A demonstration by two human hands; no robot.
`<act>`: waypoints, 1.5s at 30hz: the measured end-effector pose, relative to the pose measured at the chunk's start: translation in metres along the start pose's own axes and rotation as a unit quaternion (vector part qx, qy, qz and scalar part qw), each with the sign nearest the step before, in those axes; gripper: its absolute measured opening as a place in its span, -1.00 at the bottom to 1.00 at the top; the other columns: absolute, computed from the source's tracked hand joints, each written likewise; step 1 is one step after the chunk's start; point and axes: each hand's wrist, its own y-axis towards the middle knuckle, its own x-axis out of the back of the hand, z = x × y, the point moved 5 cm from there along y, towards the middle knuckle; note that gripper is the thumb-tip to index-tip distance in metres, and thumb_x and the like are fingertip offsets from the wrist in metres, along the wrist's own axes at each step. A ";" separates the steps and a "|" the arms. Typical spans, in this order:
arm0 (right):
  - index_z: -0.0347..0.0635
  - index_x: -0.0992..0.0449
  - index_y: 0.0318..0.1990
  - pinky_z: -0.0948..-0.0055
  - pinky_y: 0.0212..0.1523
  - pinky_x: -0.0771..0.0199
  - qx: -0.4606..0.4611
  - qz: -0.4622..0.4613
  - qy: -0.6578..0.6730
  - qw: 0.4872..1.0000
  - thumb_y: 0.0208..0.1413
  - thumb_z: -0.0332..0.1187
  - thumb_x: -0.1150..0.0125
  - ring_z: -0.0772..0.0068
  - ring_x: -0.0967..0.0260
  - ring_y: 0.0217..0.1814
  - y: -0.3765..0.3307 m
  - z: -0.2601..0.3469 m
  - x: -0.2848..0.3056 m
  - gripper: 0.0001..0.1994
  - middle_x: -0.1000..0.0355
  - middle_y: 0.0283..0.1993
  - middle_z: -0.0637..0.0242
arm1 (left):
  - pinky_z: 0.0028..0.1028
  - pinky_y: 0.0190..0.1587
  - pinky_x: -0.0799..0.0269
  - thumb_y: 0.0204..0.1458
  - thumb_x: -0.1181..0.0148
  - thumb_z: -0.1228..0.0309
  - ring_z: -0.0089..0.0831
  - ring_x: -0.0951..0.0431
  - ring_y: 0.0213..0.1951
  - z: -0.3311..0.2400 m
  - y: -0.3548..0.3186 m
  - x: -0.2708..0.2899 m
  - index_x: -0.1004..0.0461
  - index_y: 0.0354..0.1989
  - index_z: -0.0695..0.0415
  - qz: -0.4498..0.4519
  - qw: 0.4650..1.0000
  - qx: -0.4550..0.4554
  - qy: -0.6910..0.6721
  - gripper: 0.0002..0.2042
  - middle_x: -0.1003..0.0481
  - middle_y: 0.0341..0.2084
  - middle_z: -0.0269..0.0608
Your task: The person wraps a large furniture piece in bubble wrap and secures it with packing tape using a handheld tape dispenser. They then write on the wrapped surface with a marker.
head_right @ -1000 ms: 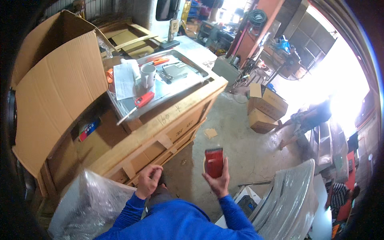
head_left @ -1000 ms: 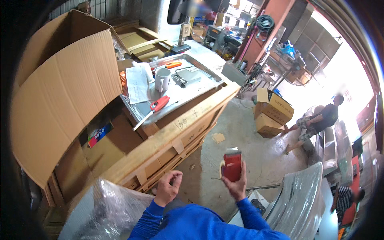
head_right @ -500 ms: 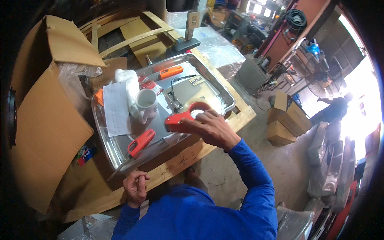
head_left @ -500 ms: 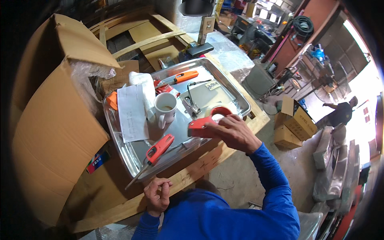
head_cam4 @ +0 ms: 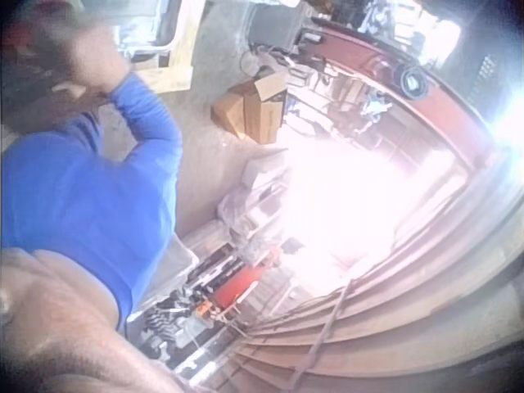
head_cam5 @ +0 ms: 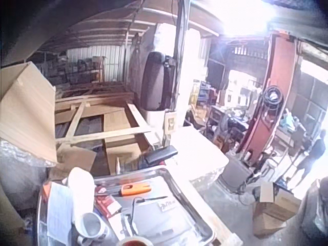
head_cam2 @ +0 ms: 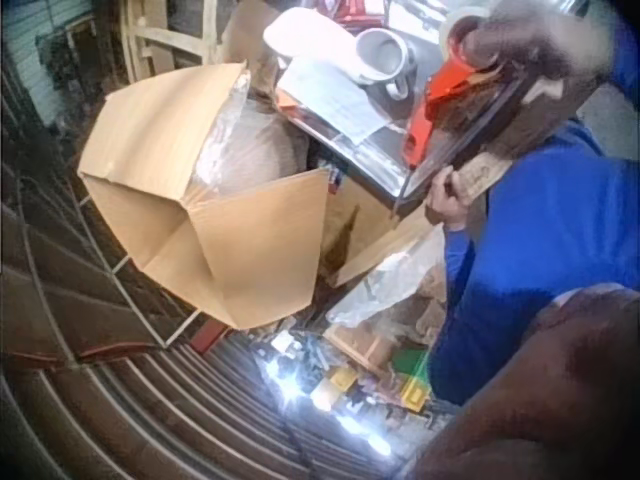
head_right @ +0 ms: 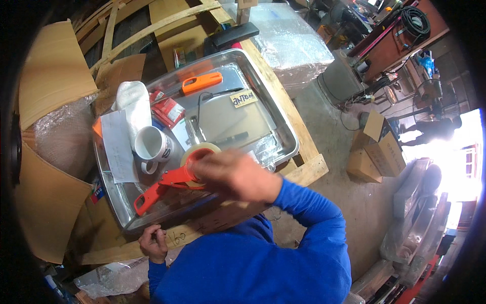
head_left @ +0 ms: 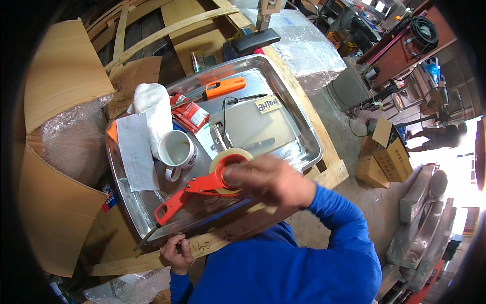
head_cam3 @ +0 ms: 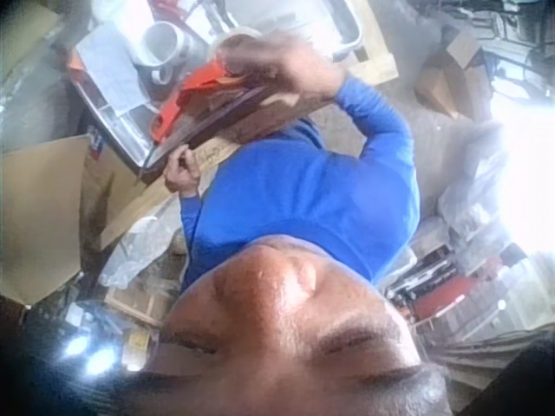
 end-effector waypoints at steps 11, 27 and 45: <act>-0.08 -0.36 0.19 0.16 0.20 -0.33 -0.142 0.156 -0.296 0.932 0.04 -0.39 -0.21 0.11 -0.34 0.24 -0.027 -0.142 0.025 -0.51 -0.38 0.19 0.19 | -0.43 -0.39 -0.49 0.03 -0.21 0.42 -0.33 -0.58 -0.51 -0.009 0.005 -0.002 -0.52 -0.30 0.23 -0.032 0.999 0.012 0.002 -0.86 -0.56 -0.47 -0.09; 0.12 -0.59 -0.01 0.28 -0.11 -0.35 0.052 -0.186 -0.419 0.887 -0.18 -0.44 -0.35 0.31 -0.36 -0.09 0.003 -0.133 0.054 -0.54 -0.37 -0.16 0.40 | -0.45 -0.38 -0.47 0.02 -0.22 0.46 -0.32 -0.57 -0.51 -0.004 0.004 0.000 -0.53 -0.32 0.22 -0.018 0.999 0.029 -0.021 -0.89 -0.55 -0.52 -0.13; -0.15 -0.50 -0.41 0.25 -0.23 -0.49 -0.191 0.085 -0.313 0.926 -0.01 -0.31 -0.27 0.22 -0.43 -0.14 -0.030 -0.095 0.024 -0.87 -0.39 -0.29 0.25 | -0.47 -0.40 -0.49 0.09 -0.18 0.43 -0.42 -0.60 -0.53 -0.012 0.009 0.004 -0.52 -0.35 0.24 -0.007 1.000 -0.028 -0.006 -0.88 -0.56 -0.57 -0.15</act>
